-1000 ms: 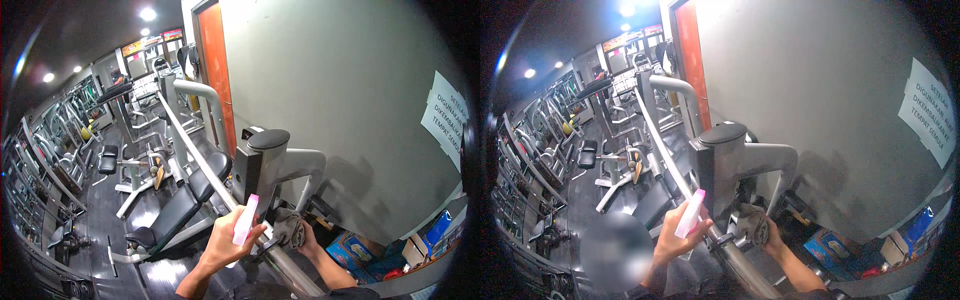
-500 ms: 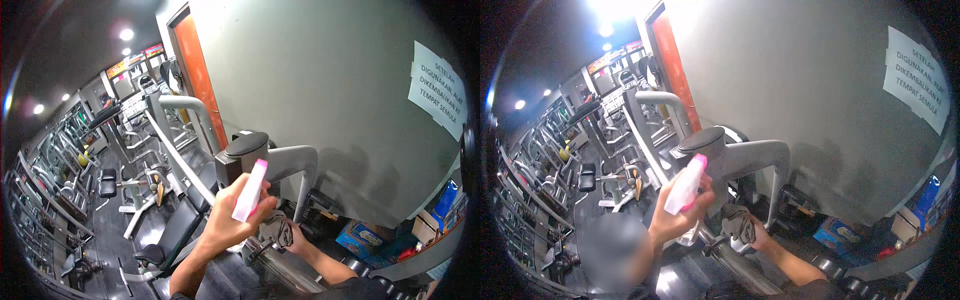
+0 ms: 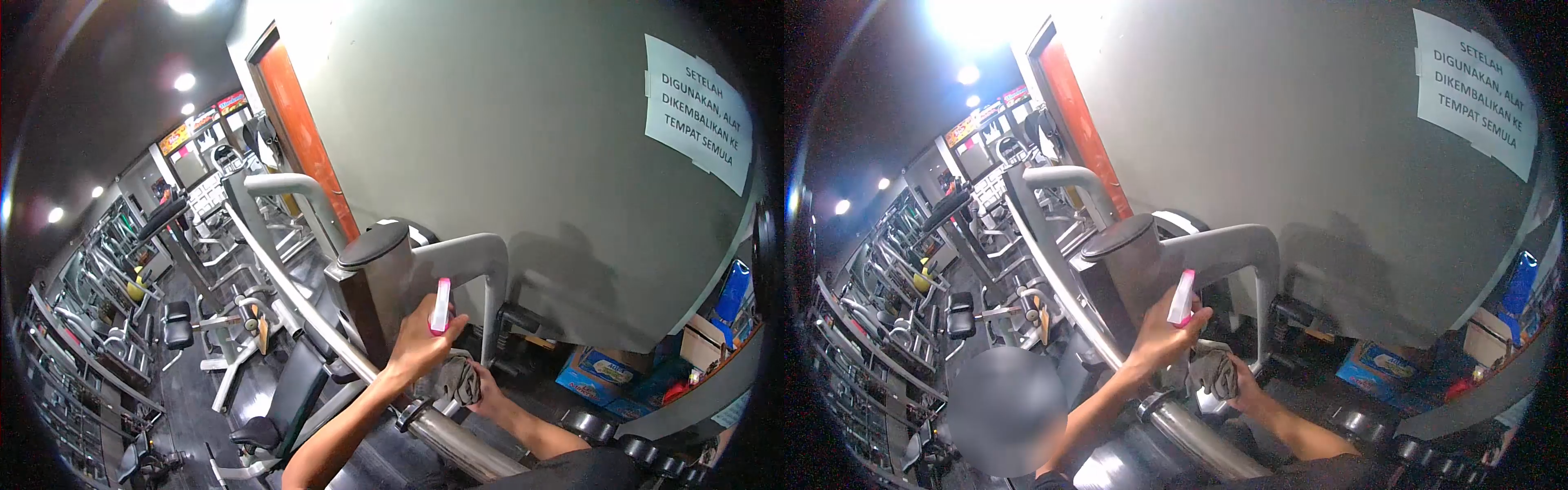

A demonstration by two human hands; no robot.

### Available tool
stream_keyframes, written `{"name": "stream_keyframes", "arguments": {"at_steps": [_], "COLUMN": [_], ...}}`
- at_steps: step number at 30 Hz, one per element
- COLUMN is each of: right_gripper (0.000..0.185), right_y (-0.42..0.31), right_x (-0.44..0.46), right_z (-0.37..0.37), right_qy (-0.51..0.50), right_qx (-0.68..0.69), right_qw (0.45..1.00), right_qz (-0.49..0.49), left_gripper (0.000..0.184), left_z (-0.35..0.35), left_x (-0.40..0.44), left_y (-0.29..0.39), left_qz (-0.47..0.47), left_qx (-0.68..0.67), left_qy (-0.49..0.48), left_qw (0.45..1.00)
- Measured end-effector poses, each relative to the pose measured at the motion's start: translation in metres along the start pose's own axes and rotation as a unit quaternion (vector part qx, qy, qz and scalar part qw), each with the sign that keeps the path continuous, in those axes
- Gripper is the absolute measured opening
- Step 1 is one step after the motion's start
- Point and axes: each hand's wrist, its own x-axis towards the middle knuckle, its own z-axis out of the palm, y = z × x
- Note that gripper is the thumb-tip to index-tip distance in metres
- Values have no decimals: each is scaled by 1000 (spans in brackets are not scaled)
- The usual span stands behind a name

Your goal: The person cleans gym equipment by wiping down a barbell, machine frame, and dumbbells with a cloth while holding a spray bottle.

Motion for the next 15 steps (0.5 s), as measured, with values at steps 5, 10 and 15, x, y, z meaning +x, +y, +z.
{"name": "stream_keyframes", "arguments": {"at_steps": [5,10,15], "right_gripper": [41,41,38], "right_y": [5,9,11], "right_x": [-5,-7,-1], "right_z": [0,-2,-14], "right_qy": [-11,-8,42], "right_qx": [-6,13,21], "right_qw": [1000,1000,999], "right_qz": [-20,0,18], "left_gripper": [40,36,40], "left_z": [-4,2,11], "left_x": [-7,-7,14], "left_y": [-1,5,3], "left_qz": [-37,-40,-31], "left_qx": [67,99,104], "left_qy": [-18,-43,-75], "left_qw": [997,993,991]}}
